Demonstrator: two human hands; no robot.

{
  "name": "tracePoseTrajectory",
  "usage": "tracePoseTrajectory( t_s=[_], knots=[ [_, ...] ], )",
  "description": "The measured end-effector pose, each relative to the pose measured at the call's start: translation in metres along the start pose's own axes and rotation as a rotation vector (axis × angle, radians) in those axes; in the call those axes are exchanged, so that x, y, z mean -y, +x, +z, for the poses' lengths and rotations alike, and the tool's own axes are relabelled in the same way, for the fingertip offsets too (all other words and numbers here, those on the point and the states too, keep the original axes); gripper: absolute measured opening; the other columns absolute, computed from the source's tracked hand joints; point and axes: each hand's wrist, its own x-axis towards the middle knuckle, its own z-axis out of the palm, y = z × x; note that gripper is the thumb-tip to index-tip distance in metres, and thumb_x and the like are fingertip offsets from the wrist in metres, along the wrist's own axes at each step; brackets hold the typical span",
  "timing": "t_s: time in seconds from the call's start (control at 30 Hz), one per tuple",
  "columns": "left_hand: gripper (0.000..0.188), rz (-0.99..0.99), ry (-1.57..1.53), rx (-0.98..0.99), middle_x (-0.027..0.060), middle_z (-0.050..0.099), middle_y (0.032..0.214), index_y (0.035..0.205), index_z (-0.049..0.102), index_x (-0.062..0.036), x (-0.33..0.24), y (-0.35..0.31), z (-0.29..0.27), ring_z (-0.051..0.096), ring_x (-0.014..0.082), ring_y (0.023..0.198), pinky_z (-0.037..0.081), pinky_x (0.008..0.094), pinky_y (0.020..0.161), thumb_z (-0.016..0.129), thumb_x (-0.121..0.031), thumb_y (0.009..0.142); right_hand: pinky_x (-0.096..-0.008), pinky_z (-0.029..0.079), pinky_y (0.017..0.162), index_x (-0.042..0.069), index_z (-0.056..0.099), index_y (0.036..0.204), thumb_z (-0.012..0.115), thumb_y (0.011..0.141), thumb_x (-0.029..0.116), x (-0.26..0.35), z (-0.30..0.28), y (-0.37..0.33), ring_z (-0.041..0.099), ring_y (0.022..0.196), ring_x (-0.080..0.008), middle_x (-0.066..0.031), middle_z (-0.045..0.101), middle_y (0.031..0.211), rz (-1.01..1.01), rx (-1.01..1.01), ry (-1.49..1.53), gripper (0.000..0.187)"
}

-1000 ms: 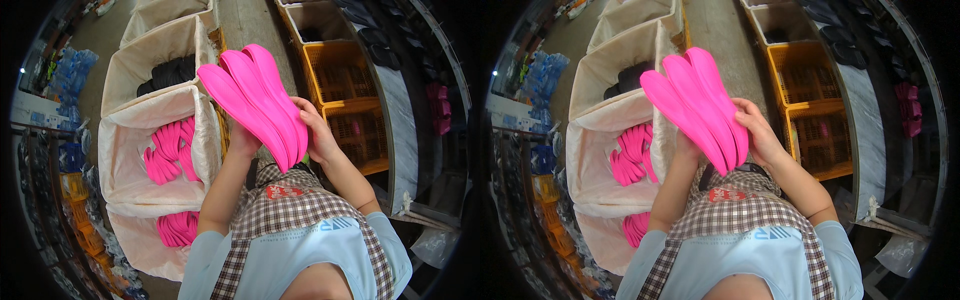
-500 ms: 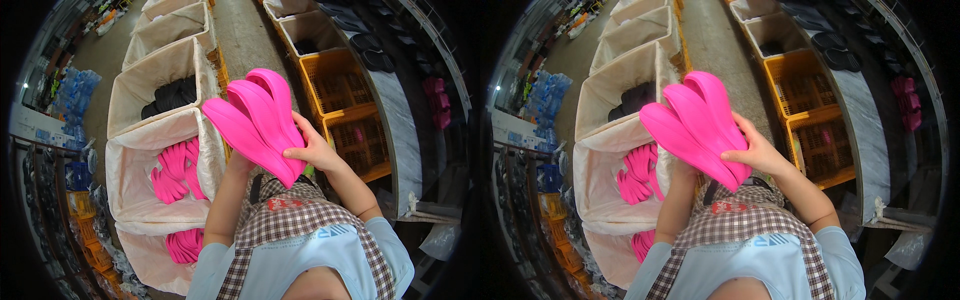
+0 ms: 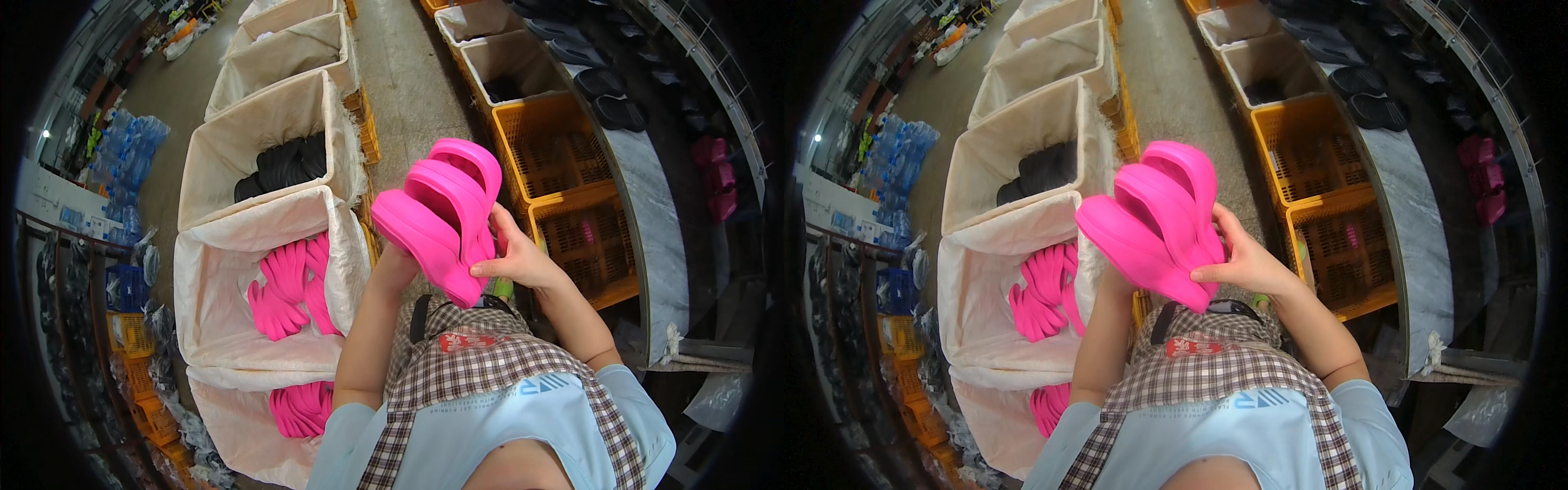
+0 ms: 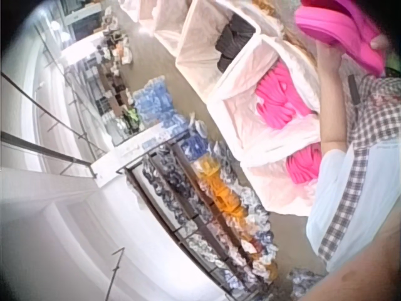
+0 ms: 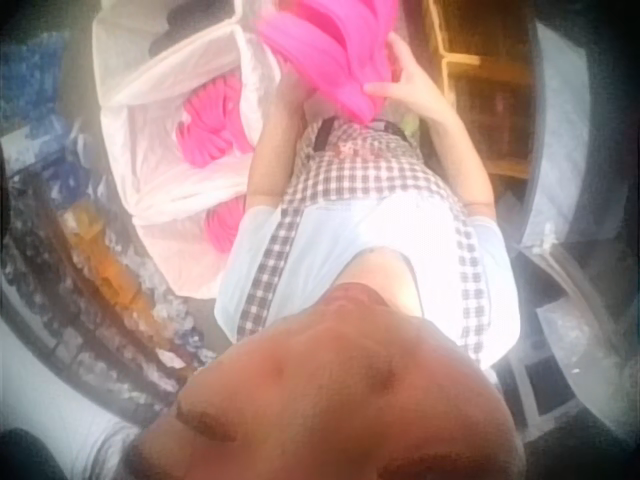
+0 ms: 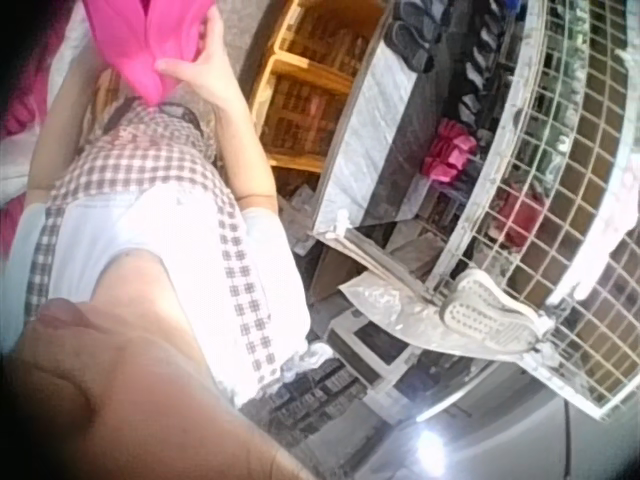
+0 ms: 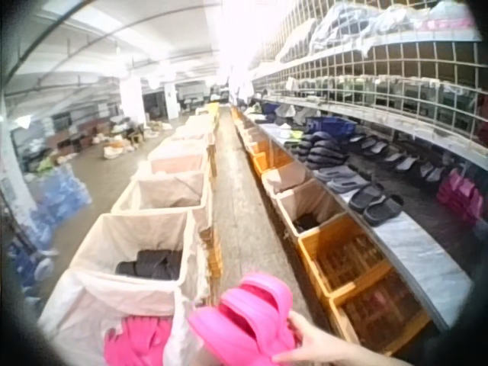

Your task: The person picks up stacks of gray and pink slippers from bins, inspects them by turning them over, places them on a table, and then puts a stack of gray slippers into a plastic bag. The person also writes on a small paper form at the table.

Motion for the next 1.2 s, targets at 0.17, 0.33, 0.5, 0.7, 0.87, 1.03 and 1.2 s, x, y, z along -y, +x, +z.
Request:
tracePoseTrajectory(
  t_s=[0.17,0.33,0.5,0.7,0.87,1.03,1.2],
  knots=[
    [0.055,-0.068,-0.045,0.038,0.0060,0.055,0.120,0.123,0.050,-0.0055,-0.006,-0.002,0.002,0.053,0.0176,0.110,0.046,0.0347,0.091,0.073,-0.002,0.074,-0.0390,0.029,0.106,0.004,0.017,0.143,0.080,0.065,0.012,0.000,-0.004,-0.003,0.035,0.127,-0.0251,-0.0136,0.036,0.136,0.013,0.008,-0.035,0.101],
    [0.050,-0.019,0.022,0.028,0.0058,0.056,0.119,0.124,0.049,-0.0040,-0.017,0.002,0.013,0.053,0.0166,0.109,0.046,0.0342,0.091,0.069,-0.007,0.079,-0.0400,0.028,0.106,0.004,0.018,0.143,0.080,0.064,0.015,-0.005,-0.008,-0.006,0.035,0.127,-0.0261,-0.0136,0.035,0.138,-0.065,0.015,-0.102,0.101],
    [0.044,-0.014,-0.180,-0.027,0.0066,0.049,0.127,0.130,0.043,-0.0025,-0.025,0.005,0.033,0.049,0.0166,0.115,0.042,0.0324,0.097,0.056,-0.019,0.091,-0.0439,0.030,0.106,0.009,0.023,0.141,0.078,0.067,0.020,-0.003,-0.022,0.010,0.035,0.128,-0.0310,-0.0170,0.036,0.136,-0.282,-0.166,-0.717,0.093],
    [0.050,-0.240,-0.501,-0.156,0.0100,0.044,0.134,0.136,0.035,-0.0036,-0.010,0.004,0.046,0.048,0.0201,0.118,0.040,0.0339,0.101,0.052,-0.023,0.094,-0.0403,0.034,0.102,0.010,0.053,0.116,0.058,0.076,-0.003,0.013,-0.040,0.020,0.042,0.122,-0.0322,-0.0114,0.050,0.132,-0.656,-0.041,-0.760,0.042],
    [0.054,-0.373,-0.941,-0.241,0.0094,0.051,0.126,0.137,0.033,-0.0063,-0.013,-0.015,0.035,0.054,0.0219,0.111,0.047,0.0381,0.095,0.056,-0.020,0.091,-0.0368,0.036,0.102,0.002,0.058,0.107,0.043,0.085,-0.001,0.007,-0.033,0.008,0.046,0.121,-0.0255,-0.0174,0.051,0.129,-0.216,-0.020,0.131,0.027],
    [0.052,-0.270,-0.743,-0.285,0.0092,0.048,0.127,0.136,0.032,-0.0094,-0.020,-0.014,0.036,0.053,0.0212,0.112,0.047,0.0370,0.094,0.056,-0.012,0.090,-0.0350,0.039,0.100,0.001,0.045,0.121,0.056,0.089,0.034,-0.006,-0.020,-0.002,0.047,0.118,-0.0213,-0.0131,0.046,0.127,-0.185,-0.081,0.365,0.047],
    [0.052,-0.251,-0.681,-0.289,0.0095,0.047,0.128,0.135,0.030,-0.0083,-0.023,-0.013,0.039,0.052,0.0208,0.113,0.046,0.0367,0.095,0.056,-0.011,0.090,-0.0347,0.039,0.101,0.001,0.047,0.119,0.061,0.086,0.026,-0.004,-0.012,-0.008,0.045,0.119,-0.0201,-0.0121,0.046,0.126,-0.193,-0.139,0.309,0.043]
  ],
)
